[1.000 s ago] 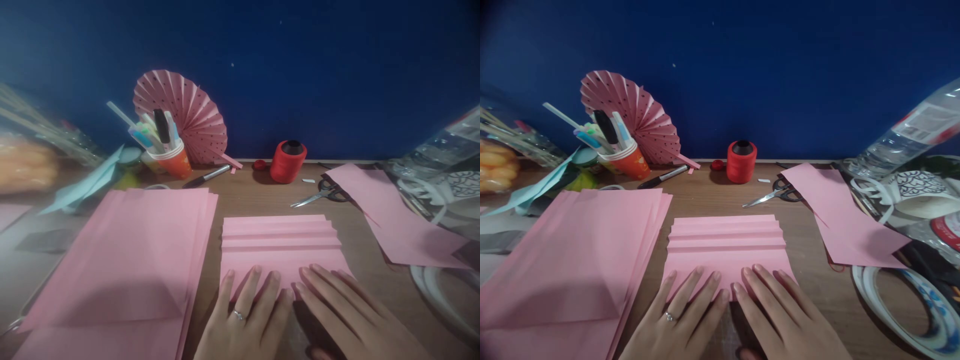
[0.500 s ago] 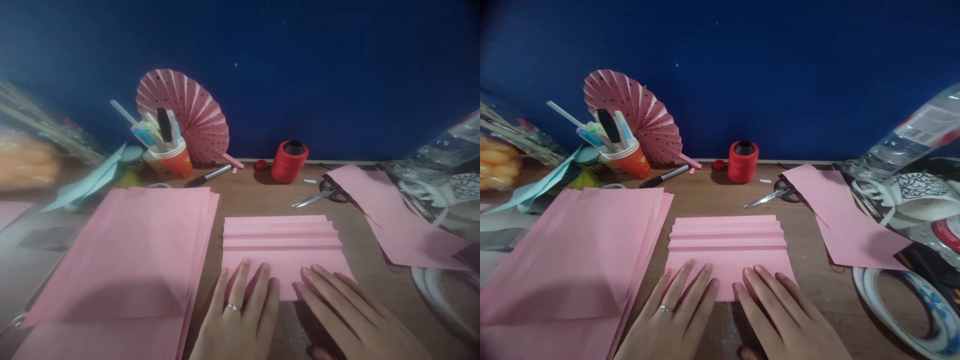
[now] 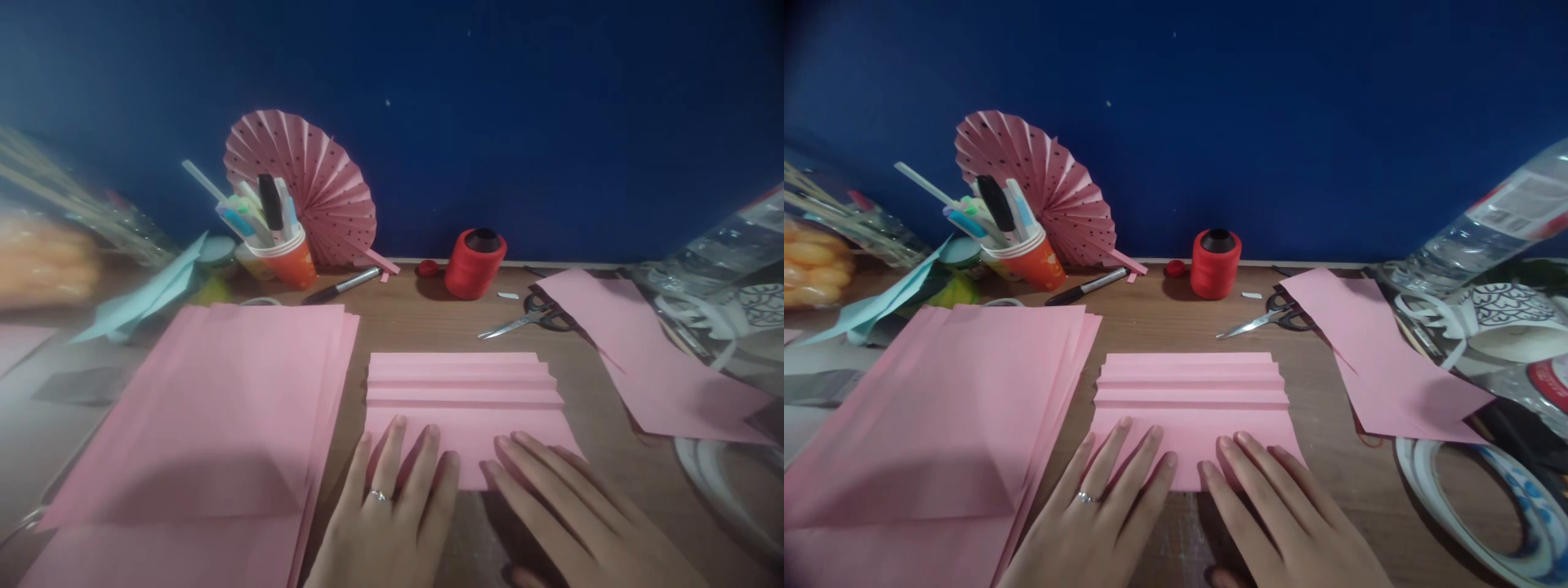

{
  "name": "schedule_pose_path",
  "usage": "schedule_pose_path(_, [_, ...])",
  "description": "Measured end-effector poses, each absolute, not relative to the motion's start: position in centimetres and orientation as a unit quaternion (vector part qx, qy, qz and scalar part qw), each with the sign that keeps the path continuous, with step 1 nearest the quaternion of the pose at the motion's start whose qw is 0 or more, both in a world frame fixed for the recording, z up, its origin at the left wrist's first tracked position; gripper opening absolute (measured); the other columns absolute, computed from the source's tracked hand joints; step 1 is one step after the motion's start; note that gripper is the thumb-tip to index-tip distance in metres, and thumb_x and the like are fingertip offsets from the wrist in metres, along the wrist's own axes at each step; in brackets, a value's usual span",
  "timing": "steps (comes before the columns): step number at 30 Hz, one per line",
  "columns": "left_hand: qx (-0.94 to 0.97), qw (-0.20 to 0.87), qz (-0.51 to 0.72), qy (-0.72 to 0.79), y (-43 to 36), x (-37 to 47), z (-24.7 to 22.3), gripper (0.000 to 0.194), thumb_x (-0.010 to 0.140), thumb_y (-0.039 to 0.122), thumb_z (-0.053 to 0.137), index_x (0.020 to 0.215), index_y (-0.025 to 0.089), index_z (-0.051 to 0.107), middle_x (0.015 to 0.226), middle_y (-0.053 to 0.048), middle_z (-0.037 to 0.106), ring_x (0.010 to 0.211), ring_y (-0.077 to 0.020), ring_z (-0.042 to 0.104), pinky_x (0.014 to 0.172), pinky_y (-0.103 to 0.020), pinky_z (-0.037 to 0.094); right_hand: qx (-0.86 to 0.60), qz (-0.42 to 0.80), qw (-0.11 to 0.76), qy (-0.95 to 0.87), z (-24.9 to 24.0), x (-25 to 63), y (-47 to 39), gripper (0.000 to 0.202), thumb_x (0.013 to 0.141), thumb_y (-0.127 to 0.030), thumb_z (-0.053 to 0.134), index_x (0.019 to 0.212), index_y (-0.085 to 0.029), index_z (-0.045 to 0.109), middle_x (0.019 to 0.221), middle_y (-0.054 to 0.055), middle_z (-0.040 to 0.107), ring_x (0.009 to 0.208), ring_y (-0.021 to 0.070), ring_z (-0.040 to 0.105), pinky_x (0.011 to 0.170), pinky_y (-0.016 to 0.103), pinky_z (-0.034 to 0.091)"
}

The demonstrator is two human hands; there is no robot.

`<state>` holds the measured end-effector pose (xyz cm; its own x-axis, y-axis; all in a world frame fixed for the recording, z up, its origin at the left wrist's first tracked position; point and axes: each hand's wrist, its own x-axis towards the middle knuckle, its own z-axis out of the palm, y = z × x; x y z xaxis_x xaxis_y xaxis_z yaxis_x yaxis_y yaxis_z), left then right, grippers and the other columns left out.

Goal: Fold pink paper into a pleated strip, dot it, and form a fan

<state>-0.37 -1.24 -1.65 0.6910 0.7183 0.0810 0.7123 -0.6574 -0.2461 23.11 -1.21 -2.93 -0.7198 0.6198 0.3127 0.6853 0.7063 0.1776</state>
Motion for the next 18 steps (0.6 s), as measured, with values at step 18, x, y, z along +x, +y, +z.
schedule_pose_path(18, [-0.908,0.098,-0.001,-0.408,-0.79,-0.49,-1.12,0.049,0.082,0.039,0.040,0.128,0.023,0.033,0.133,-0.009,0.037,0.120,-0.0317,0.033,0.093,-0.045,0.031,-0.382,-0.126,0.110,-0.909,-2.86,22.98,-1.30,0.055,0.072,-0.043,0.050,0.120,-0.016,0.048,0.125,0.010,0.049,0.111,0.0283,0.045,0.086,0.039,0.040])
